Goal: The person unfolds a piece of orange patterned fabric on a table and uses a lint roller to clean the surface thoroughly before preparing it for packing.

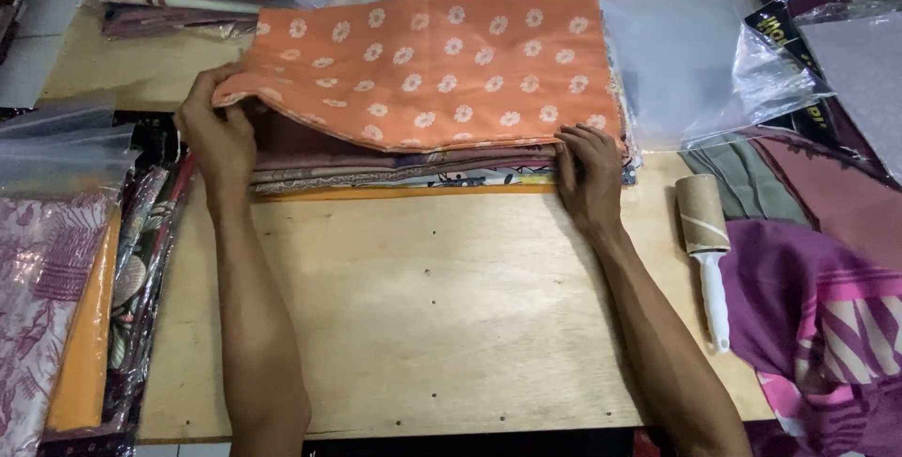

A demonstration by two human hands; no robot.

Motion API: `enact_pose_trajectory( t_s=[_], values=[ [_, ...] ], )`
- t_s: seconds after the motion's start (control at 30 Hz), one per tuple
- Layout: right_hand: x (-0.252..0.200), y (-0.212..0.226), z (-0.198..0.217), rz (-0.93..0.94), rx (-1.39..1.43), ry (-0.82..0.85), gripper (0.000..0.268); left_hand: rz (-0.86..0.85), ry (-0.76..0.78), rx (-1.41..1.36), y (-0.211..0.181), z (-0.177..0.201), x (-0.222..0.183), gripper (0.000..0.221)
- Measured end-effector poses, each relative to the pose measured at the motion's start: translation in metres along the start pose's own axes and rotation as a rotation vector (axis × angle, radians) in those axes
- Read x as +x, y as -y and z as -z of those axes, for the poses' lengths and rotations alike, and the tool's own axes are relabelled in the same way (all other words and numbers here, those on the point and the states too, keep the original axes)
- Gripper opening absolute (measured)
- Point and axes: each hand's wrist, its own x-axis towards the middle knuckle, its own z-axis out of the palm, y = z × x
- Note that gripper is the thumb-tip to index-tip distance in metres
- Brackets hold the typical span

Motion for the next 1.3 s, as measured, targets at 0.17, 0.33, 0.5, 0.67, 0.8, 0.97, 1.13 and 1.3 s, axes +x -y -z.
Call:
enact_pose_trajectory(
  t_s=[0.17,0.33,0.5,0.67,0.8,0.97,1.13,1.3],
  values=[
    [-0.001,-0.004,-0.002,-0.006,-0.017,0.008,0.015,-0.037,-0.070,-0.328,-0.026,-0.002,0.009,0.039],
    [0.000,-0.003,-0.001,-0.011,-0.010,0.022,0.014,-0.038,-0.097,-0.472,-0.047,0.000,0.011,0.034],
    [0.002,0.000,0.001,0.000,0.004,0.033,0.012,-0.046,-0.007,-0.511,-0.059,-0.002,0.014,0.038],
    [0.001,0.000,0.001,0.007,0.030,0.007,0.019,-0.068,0.093,-0.565,-0.080,-0.013,0.011,0.033],
    [0.003,0.027,0.001,0.100,0.018,-0.001,0.052,-0.281,0.211,-0.374,-0.093,-0.036,0.006,0.033],
    [0.007,0.111,-0.030,0.080,0.276,0.089,0.072,-0.443,0.279,-0.259,-0.107,-0.079,-0.012,0.029],
    [0.050,0.160,-0.056,-0.120,0.390,0.124,0.059,-0.393,0.409,-0.439,-0.142,-0.077,-0.021,0.030],
    [0.085,0.121,-0.089,-0.202,0.267,0.166,0.014,-0.209,0.201,-0.574,-0.150,-0.072,-0.029,0.033]
  ],
)
